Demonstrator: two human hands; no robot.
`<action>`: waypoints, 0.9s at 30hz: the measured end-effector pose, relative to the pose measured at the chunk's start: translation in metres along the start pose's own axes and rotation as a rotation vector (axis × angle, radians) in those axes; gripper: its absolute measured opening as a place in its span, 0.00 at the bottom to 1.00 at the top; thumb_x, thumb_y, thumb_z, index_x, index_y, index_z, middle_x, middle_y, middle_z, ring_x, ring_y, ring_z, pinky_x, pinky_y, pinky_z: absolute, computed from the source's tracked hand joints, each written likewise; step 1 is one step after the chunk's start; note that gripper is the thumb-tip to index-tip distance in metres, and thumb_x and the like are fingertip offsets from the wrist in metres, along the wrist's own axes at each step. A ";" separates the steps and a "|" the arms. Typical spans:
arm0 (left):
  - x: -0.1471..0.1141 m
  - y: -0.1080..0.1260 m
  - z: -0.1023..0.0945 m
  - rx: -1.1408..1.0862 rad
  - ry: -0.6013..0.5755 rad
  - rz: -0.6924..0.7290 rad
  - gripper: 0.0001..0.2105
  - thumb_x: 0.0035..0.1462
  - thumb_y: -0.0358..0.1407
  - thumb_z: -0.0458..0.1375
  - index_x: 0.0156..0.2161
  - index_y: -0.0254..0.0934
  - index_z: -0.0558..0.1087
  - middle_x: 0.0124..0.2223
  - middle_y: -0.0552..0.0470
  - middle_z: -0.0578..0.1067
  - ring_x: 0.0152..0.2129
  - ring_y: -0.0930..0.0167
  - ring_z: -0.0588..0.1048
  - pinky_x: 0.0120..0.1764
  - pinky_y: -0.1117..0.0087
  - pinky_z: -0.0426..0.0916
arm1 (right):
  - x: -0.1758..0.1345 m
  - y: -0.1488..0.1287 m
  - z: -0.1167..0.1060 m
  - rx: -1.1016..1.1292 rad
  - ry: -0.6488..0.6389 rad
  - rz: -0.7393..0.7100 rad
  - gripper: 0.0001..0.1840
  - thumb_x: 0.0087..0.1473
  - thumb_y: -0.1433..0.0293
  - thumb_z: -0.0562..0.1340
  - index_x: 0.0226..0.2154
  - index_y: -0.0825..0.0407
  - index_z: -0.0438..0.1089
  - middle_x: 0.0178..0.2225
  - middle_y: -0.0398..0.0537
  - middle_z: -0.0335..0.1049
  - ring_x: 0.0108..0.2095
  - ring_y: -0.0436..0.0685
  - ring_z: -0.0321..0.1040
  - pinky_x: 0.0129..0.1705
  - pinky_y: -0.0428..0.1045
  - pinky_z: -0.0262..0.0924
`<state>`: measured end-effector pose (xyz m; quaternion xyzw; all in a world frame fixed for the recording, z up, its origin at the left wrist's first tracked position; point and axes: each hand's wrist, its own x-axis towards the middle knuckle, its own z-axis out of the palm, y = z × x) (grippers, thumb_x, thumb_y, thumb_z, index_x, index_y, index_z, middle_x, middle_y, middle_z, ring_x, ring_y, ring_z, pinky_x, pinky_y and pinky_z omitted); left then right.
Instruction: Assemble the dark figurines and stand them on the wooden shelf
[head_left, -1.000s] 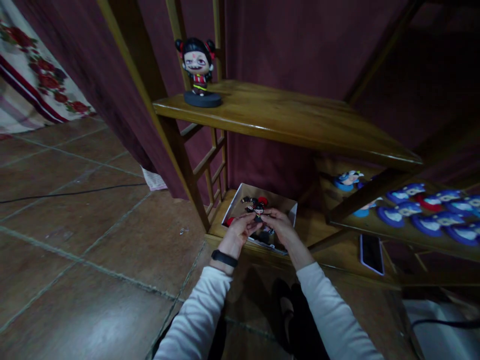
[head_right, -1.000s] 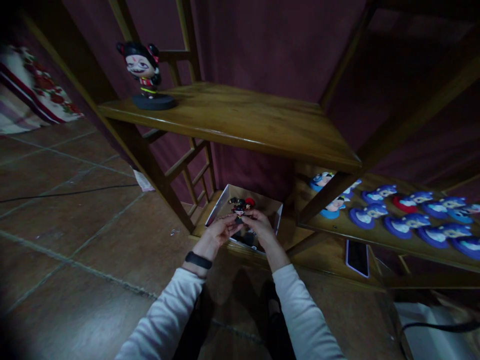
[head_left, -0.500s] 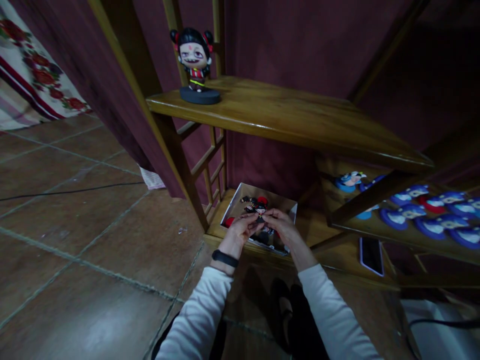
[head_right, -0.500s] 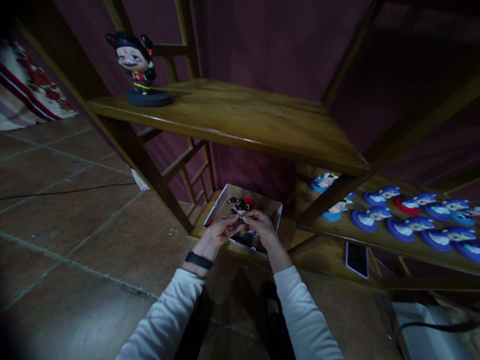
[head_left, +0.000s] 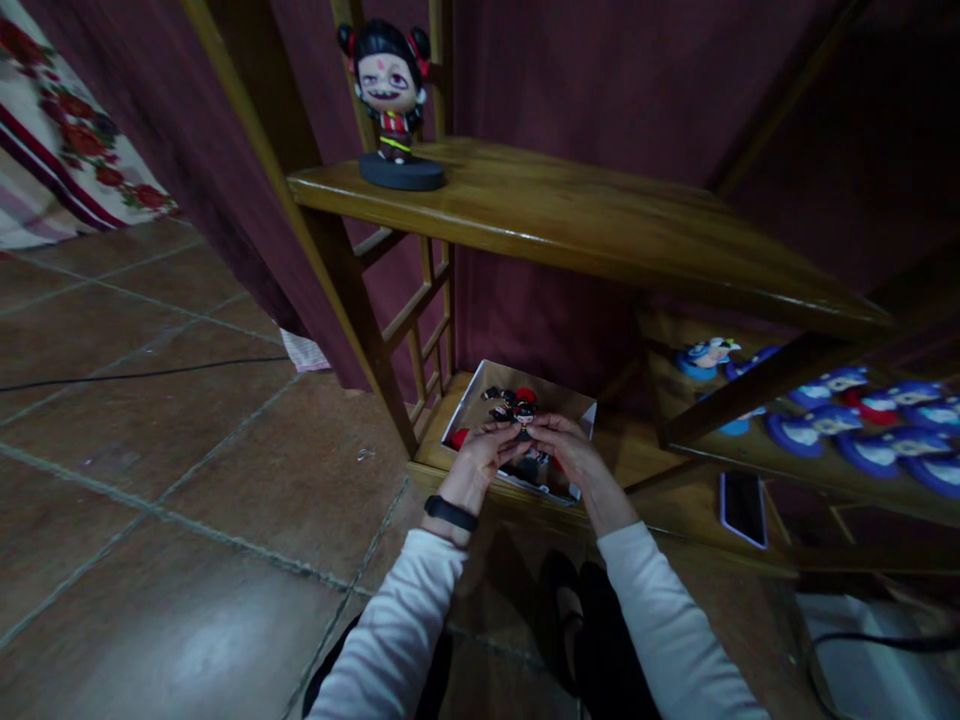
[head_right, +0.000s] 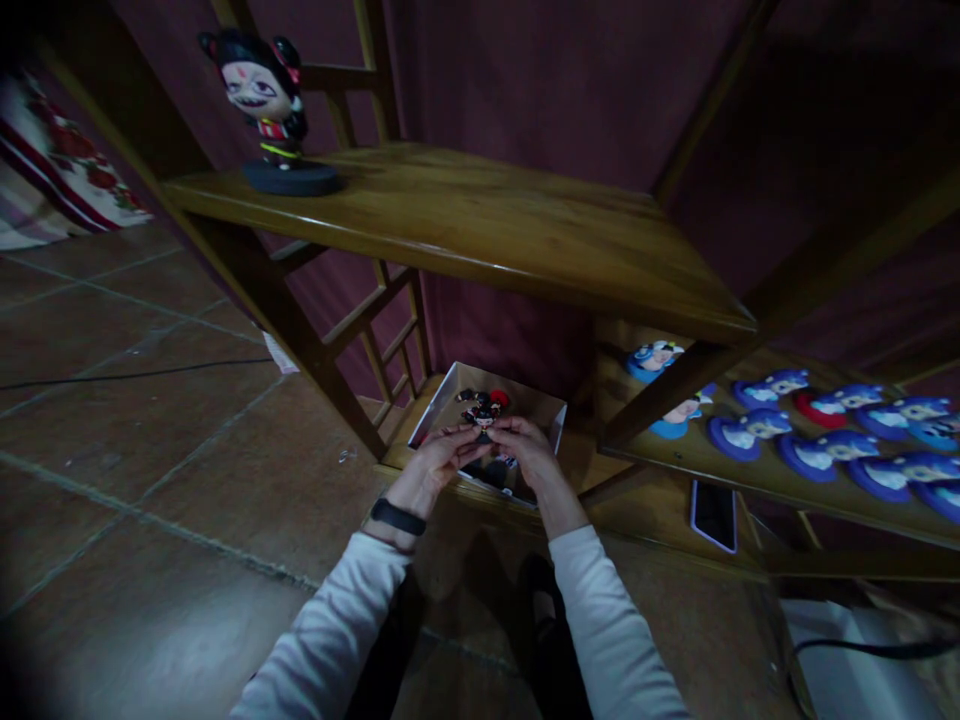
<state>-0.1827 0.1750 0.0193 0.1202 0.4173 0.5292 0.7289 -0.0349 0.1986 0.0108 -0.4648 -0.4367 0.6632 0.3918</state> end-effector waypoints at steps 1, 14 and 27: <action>0.001 -0.001 0.000 0.001 -0.002 0.000 0.04 0.44 0.25 0.64 0.29 0.28 0.73 0.27 0.47 0.77 0.27 0.68 0.77 0.38 0.64 0.75 | 0.000 0.000 0.000 0.001 -0.003 0.000 0.17 0.34 0.61 0.70 0.28 0.52 0.70 0.26 0.43 0.71 0.27 0.51 0.68 0.30 0.47 0.60; -0.002 -0.009 0.005 0.027 0.065 0.140 0.07 0.41 0.26 0.65 0.26 0.30 0.71 0.25 0.51 0.74 0.23 0.72 0.75 0.34 0.66 0.73 | -0.006 0.002 0.003 -0.035 0.035 -0.106 0.18 0.37 0.61 0.68 0.33 0.51 0.69 0.32 0.45 0.72 0.31 0.51 0.68 0.32 0.47 0.61; 0.005 -0.014 0.009 0.370 0.164 0.573 0.07 0.39 0.22 0.62 0.25 0.34 0.72 0.25 0.55 0.74 0.23 0.76 0.70 0.31 0.77 0.64 | -0.013 -0.005 0.019 -0.557 0.222 -0.398 0.16 0.42 0.68 0.60 0.38 0.45 0.66 0.36 0.43 0.71 0.37 0.56 0.68 0.42 0.52 0.61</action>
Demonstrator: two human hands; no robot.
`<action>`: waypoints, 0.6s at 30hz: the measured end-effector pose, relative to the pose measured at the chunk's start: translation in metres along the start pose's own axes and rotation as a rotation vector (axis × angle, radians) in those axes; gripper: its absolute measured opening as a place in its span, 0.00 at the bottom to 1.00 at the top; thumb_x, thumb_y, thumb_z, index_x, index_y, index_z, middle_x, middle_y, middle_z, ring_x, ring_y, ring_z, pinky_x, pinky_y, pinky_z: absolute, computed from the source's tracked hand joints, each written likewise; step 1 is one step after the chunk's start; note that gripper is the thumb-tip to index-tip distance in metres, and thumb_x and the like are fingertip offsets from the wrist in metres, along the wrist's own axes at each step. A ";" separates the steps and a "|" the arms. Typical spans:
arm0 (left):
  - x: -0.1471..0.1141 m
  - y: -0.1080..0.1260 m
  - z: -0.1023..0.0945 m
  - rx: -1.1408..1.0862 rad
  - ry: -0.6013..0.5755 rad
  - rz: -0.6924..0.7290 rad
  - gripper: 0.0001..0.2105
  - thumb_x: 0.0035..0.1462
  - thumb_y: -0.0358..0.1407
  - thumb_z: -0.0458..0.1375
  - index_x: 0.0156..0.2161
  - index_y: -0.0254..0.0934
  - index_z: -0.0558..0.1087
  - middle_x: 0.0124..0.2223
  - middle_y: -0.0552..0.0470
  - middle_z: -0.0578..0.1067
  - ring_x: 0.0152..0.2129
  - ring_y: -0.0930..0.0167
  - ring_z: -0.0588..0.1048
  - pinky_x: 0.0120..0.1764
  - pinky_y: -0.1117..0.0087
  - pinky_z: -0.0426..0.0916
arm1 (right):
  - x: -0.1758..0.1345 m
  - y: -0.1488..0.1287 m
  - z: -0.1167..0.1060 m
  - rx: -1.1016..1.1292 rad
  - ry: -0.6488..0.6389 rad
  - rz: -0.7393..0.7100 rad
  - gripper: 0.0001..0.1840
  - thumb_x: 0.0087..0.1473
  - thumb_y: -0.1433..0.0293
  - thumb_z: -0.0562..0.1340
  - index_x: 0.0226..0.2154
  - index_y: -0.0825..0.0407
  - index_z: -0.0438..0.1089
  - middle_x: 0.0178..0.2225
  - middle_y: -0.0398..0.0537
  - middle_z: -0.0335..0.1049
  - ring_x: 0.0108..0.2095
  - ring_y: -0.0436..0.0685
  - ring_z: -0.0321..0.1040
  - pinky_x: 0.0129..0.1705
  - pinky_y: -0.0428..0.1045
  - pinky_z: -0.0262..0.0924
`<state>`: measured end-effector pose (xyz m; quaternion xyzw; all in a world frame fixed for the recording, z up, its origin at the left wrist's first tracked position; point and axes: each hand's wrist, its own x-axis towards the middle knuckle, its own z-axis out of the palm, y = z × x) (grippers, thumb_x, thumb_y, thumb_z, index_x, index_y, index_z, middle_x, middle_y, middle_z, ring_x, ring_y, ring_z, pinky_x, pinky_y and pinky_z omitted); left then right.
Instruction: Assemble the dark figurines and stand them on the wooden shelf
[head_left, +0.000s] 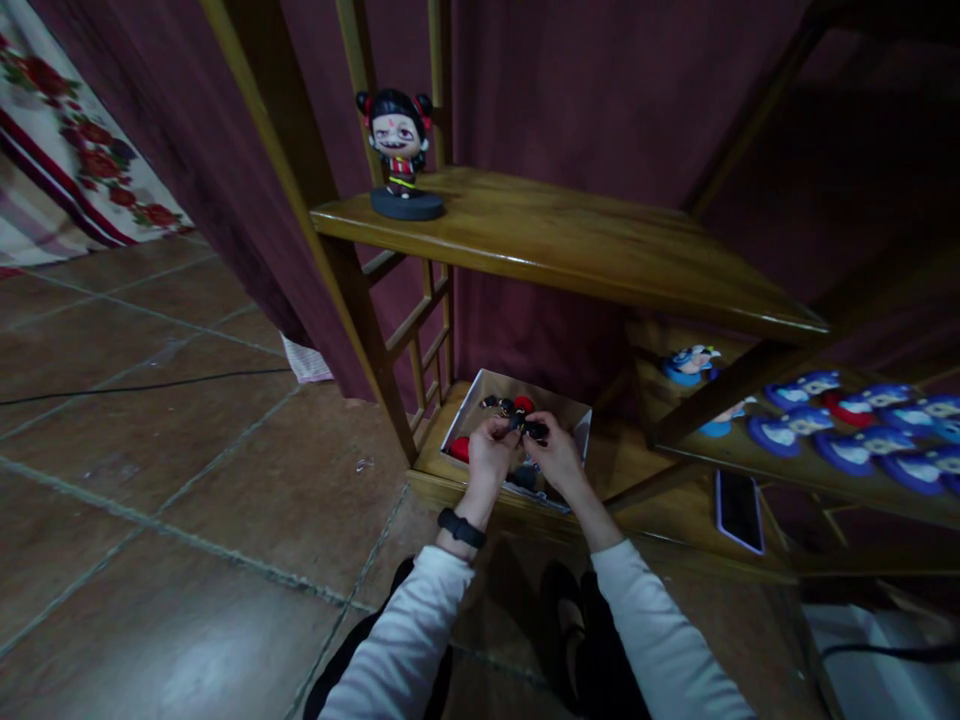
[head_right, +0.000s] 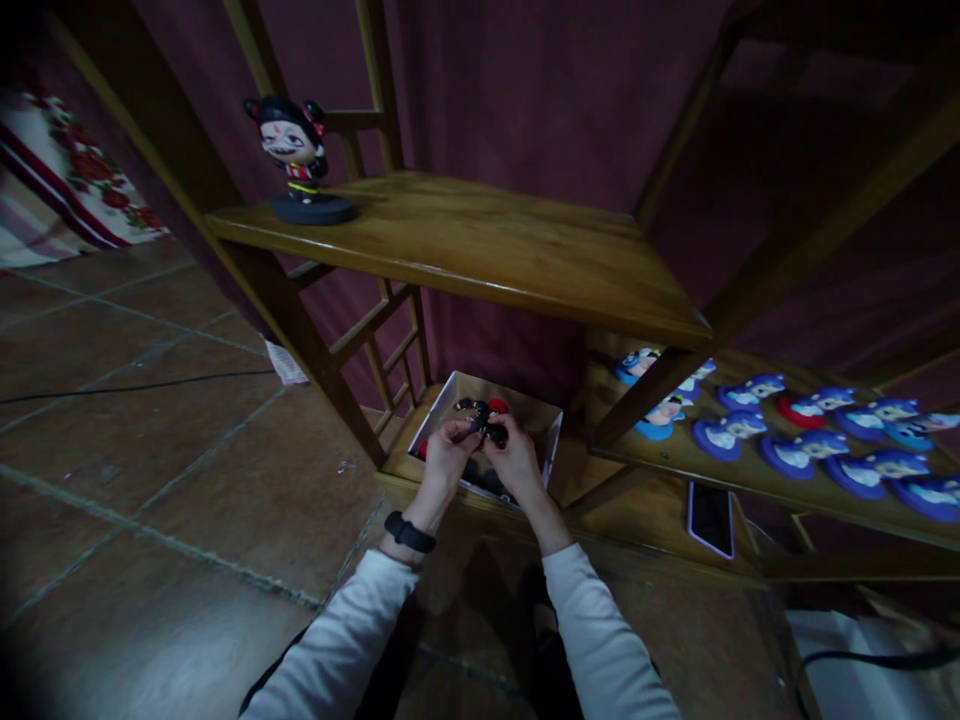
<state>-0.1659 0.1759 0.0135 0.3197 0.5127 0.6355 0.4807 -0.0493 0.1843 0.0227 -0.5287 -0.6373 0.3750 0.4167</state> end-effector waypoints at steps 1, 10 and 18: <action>0.000 0.000 0.000 0.006 0.005 0.003 0.07 0.39 0.22 0.62 0.25 0.34 0.73 0.25 0.55 0.74 0.23 0.76 0.70 0.32 0.77 0.64 | 0.001 0.000 0.000 -0.034 0.008 -0.011 0.15 0.42 0.68 0.60 0.38 0.46 0.65 0.36 0.43 0.71 0.37 0.56 0.68 0.42 0.52 0.61; 0.003 0.000 0.000 -0.069 0.032 -0.177 0.05 0.41 0.26 0.62 0.26 0.37 0.73 0.25 0.54 0.75 0.31 0.70 0.75 0.36 0.74 0.67 | 0.004 -0.002 0.002 -0.123 0.026 -0.060 0.13 0.42 0.70 0.58 0.35 0.45 0.65 0.33 0.42 0.70 0.33 0.55 0.68 0.40 0.51 0.61; 0.001 -0.005 0.002 -0.079 0.039 -0.196 0.05 0.40 0.26 0.63 0.25 0.35 0.72 0.23 0.54 0.74 0.26 0.72 0.74 0.32 0.75 0.68 | 0.006 0.002 0.001 -0.128 -0.001 -0.059 0.13 0.41 0.71 0.59 0.35 0.46 0.66 0.33 0.43 0.71 0.33 0.56 0.68 0.40 0.52 0.61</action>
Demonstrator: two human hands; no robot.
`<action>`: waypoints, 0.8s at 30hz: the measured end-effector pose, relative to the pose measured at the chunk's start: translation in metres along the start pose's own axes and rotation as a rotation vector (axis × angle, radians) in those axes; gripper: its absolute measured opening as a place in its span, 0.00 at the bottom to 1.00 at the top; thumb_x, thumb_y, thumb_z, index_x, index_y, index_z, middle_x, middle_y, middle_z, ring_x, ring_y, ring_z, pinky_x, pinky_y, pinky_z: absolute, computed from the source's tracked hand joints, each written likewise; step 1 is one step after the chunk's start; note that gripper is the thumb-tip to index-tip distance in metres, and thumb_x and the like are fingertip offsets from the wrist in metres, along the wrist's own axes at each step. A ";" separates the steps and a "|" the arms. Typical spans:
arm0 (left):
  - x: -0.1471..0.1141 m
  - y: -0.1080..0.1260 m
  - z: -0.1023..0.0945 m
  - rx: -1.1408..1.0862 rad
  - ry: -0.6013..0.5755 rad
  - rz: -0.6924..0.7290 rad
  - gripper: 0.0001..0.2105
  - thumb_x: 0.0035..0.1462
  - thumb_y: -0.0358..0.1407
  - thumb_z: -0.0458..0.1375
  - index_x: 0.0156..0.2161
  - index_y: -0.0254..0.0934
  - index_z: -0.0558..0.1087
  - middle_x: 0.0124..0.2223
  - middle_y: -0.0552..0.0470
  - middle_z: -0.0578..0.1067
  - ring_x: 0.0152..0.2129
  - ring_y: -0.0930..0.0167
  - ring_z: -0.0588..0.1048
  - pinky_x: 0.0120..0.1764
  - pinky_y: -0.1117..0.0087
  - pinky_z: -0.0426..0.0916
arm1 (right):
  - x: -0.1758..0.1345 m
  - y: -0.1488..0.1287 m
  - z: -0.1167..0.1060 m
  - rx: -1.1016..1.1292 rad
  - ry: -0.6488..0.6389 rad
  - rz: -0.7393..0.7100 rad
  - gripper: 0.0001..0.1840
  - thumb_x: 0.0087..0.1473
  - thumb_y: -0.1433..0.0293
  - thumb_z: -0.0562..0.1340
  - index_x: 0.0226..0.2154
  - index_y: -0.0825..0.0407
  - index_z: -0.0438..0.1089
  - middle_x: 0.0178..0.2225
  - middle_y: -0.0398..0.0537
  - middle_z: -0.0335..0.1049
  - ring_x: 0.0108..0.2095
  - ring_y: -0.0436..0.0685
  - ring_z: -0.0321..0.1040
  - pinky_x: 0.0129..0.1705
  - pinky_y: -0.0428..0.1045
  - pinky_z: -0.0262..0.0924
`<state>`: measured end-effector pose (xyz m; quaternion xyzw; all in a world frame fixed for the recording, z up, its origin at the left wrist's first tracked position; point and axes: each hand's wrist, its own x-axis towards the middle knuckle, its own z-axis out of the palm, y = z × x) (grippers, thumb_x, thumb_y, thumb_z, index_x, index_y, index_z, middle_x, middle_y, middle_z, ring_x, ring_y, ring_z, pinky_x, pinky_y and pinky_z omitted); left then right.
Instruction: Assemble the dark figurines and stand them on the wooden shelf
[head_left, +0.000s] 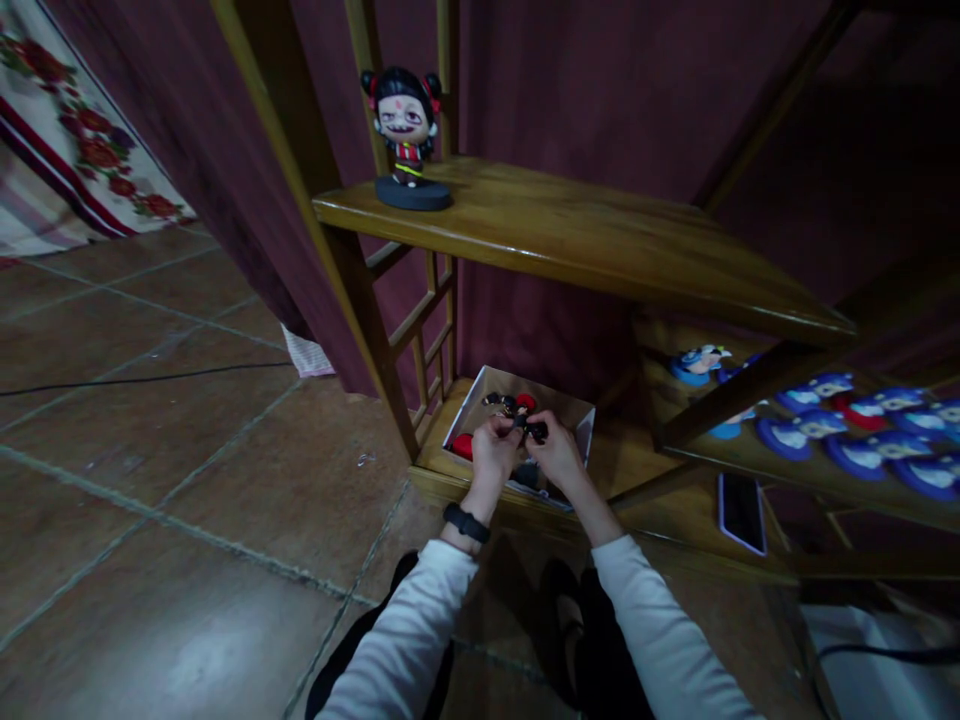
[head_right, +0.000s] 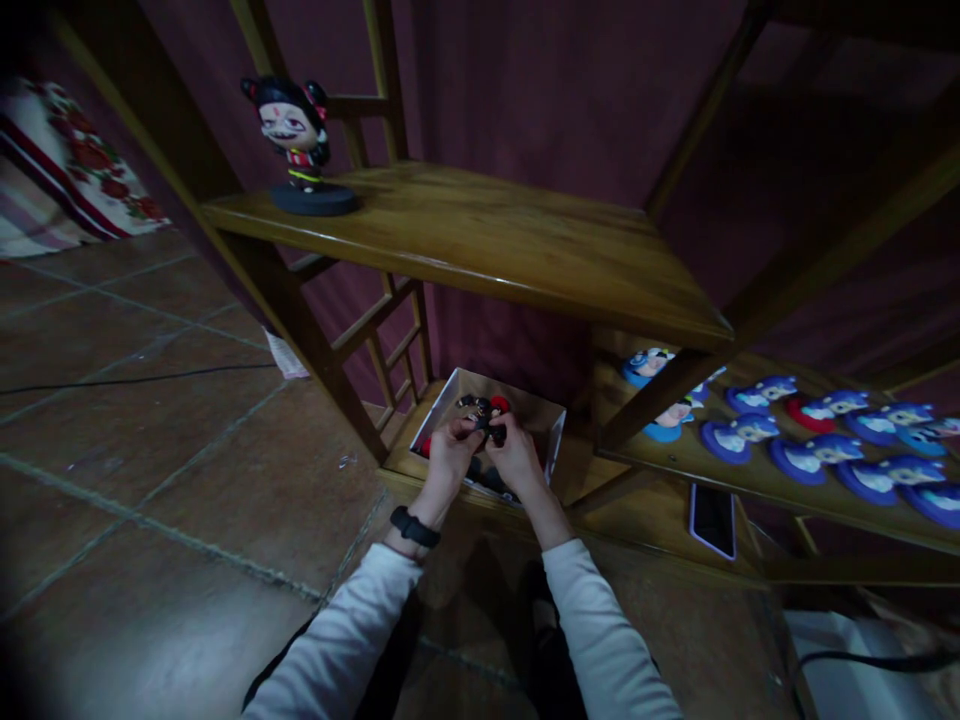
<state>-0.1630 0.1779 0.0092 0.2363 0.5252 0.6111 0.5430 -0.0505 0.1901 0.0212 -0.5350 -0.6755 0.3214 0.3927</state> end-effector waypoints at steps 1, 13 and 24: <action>0.000 0.000 0.000 -0.022 0.005 -0.004 0.05 0.40 0.26 0.63 0.25 0.34 0.72 0.23 0.54 0.74 0.25 0.72 0.74 0.31 0.74 0.68 | 0.001 0.001 0.000 0.009 -0.016 0.004 0.14 0.41 0.71 0.59 0.35 0.46 0.66 0.33 0.43 0.71 0.33 0.55 0.68 0.40 0.52 0.61; 0.007 0.015 -0.023 -0.284 -0.091 -0.460 0.05 0.48 0.24 0.60 0.32 0.30 0.70 0.29 0.46 0.75 0.24 0.72 0.76 0.32 0.72 0.72 | 0.004 0.010 0.000 0.463 -0.068 0.258 0.16 0.42 0.64 0.63 0.37 0.49 0.70 0.38 0.46 0.72 0.37 0.54 0.68 0.38 0.50 0.63; 0.005 0.015 -0.019 -0.256 -0.129 -0.445 0.06 0.47 0.23 0.61 0.32 0.31 0.72 0.27 0.49 0.75 0.23 0.73 0.75 0.34 0.71 0.72 | 0.002 0.000 0.003 0.824 -0.130 0.404 0.18 0.35 0.66 0.69 0.33 0.50 0.72 0.33 0.43 0.74 0.33 0.52 0.69 0.36 0.47 0.61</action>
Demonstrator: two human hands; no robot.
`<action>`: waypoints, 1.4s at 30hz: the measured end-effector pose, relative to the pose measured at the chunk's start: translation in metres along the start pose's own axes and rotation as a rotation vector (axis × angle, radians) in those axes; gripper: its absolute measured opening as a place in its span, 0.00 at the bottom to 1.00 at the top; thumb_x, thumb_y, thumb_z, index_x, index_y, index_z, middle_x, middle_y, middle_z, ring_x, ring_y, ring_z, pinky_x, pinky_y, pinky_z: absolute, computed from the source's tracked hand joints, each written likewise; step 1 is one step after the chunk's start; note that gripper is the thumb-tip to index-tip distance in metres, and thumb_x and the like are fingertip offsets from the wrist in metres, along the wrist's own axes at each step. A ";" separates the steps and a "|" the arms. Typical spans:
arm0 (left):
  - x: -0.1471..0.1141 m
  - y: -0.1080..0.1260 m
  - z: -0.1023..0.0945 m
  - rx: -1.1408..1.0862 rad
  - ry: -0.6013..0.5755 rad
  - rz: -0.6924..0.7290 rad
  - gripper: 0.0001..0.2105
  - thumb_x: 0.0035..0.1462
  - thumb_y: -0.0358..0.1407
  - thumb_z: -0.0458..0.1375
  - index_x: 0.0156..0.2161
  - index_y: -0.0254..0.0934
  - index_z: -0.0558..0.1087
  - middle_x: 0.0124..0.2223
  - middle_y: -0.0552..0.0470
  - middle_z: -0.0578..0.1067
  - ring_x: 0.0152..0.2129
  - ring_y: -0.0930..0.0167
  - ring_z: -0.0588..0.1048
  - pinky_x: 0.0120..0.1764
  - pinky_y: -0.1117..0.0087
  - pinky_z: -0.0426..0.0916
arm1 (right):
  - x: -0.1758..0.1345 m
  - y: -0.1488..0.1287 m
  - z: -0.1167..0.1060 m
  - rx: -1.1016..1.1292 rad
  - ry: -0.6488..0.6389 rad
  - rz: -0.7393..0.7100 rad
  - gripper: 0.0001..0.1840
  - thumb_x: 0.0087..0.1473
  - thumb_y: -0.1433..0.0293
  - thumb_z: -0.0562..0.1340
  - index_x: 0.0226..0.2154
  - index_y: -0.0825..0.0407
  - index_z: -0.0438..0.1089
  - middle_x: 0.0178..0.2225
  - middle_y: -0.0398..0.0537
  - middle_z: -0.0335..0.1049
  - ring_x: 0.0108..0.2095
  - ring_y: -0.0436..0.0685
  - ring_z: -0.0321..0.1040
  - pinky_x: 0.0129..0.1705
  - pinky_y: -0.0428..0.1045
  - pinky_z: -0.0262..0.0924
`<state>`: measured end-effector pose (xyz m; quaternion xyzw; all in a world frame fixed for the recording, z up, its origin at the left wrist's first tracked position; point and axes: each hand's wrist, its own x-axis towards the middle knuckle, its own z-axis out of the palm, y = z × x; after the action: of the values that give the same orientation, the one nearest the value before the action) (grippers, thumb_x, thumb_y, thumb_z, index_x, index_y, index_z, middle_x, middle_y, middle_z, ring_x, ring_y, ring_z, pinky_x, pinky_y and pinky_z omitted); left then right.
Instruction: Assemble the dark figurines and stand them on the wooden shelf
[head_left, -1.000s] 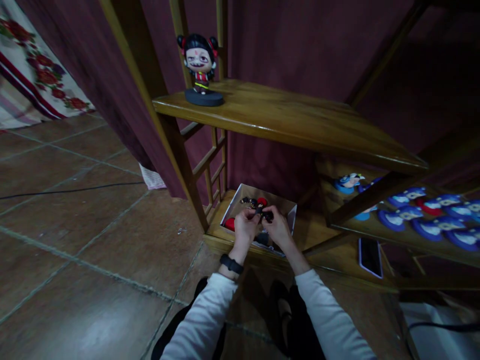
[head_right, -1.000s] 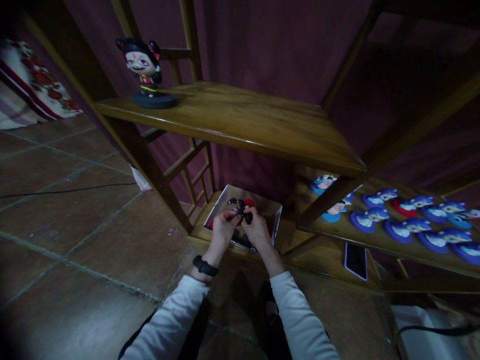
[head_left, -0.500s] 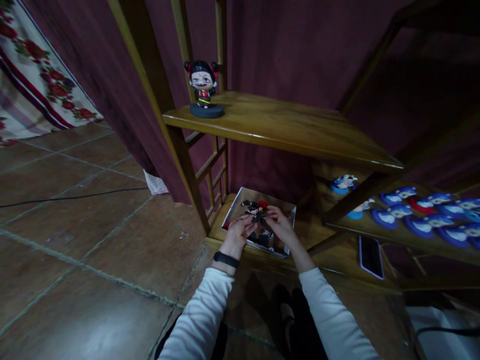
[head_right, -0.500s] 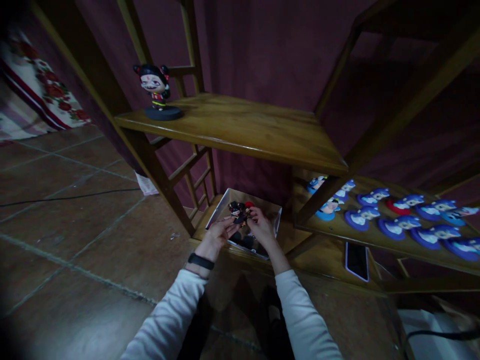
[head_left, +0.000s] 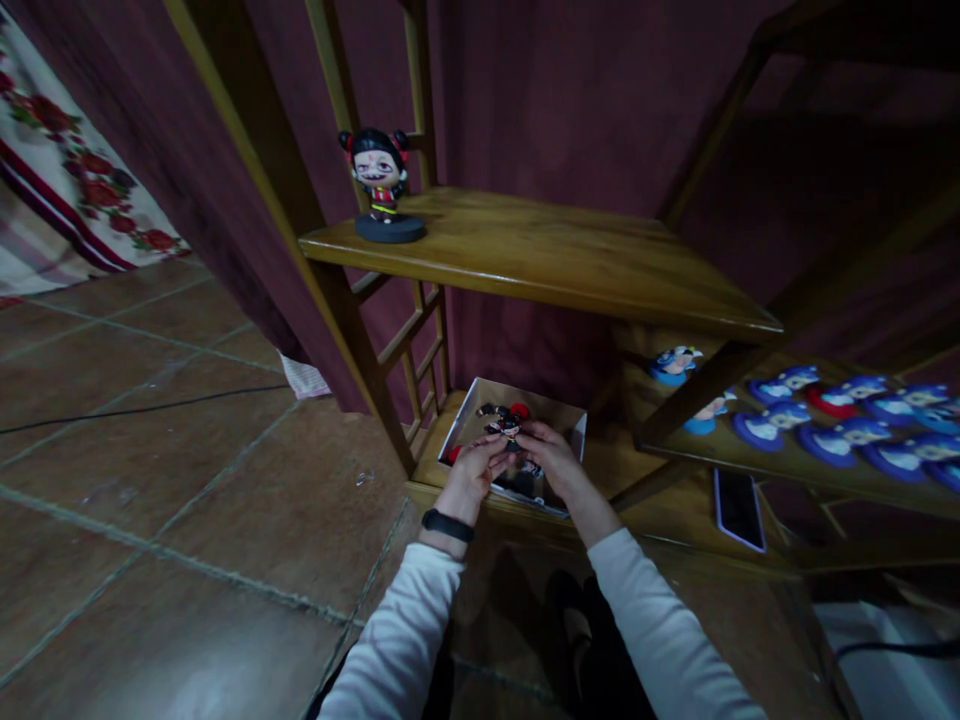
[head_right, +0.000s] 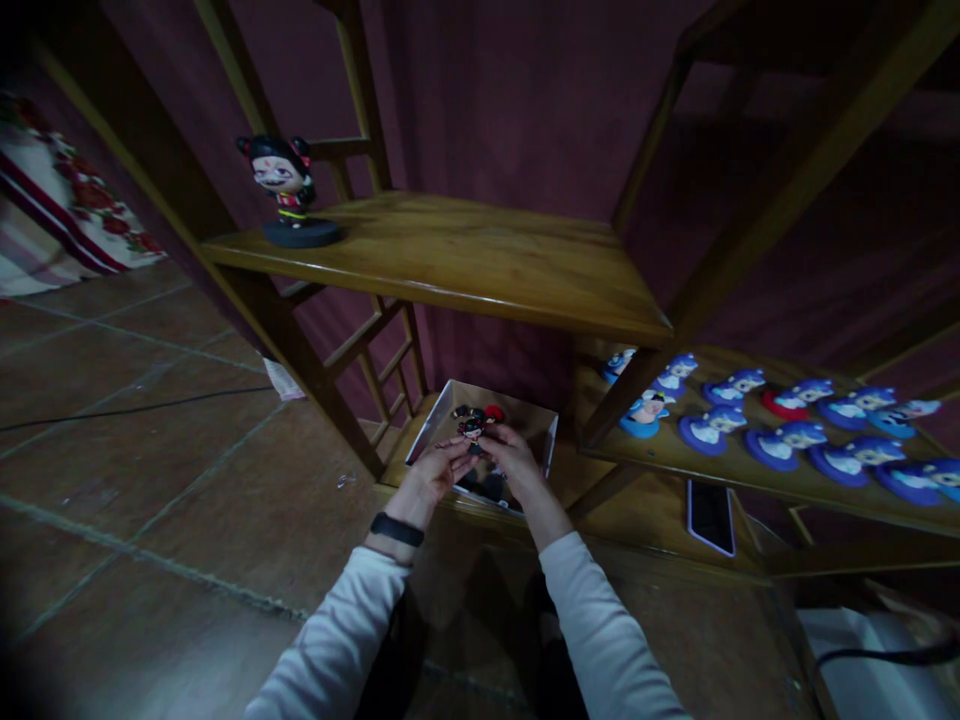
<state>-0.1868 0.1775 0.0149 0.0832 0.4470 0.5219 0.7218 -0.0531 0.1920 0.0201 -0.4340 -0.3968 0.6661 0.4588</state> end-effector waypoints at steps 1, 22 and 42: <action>-0.001 0.001 0.000 0.009 -0.008 0.002 0.06 0.47 0.23 0.62 0.32 0.30 0.72 0.28 0.49 0.76 0.23 0.73 0.75 0.34 0.71 0.72 | 0.000 -0.001 0.000 0.025 0.003 0.009 0.18 0.34 0.67 0.70 0.33 0.50 0.72 0.33 0.43 0.74 0.33 0.52 0.69 0.36 0.48 0.61; 0.003 -0.002 0.004 -0.011 0.011 0.040 0.06 0.44 0.24 0.63 0.30 0.30 0.72 0.26 0.49 0.75 0.23 0.73 0.75 0.31 0.71 0.73 | 0.004 0.003 -0.007 0.071 0.002 0.057 0.15 0.37 0.68 0.68 0.32 0.51 0.72 0.34 0.45 0.74 0.32 0.51 0.70 0.37 0.48 0.63; -0.010 0.003 0.018 0.352 -0.285 0.352 0.25 0.32 0.26 0.68 0.42 0.33 0.73 0.30 0.51 0.77 0.27 0.70 0.75 0.37 0.69 0.69 | -0.002 -0.009 -0.008 -0.004 0.023 -0.035 0.15 0.36 0.67 0.67 0.32 0.51 0.73 0.36 0.45 0.74 0.34 0.54 0.69 0.35 0.47 0.61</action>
<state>-0.1765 0.1773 0.0329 0.3560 0.4033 0.5366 0.6501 -0.0424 0.1935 0.0259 -0.4356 -0.4003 0.6521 0.4740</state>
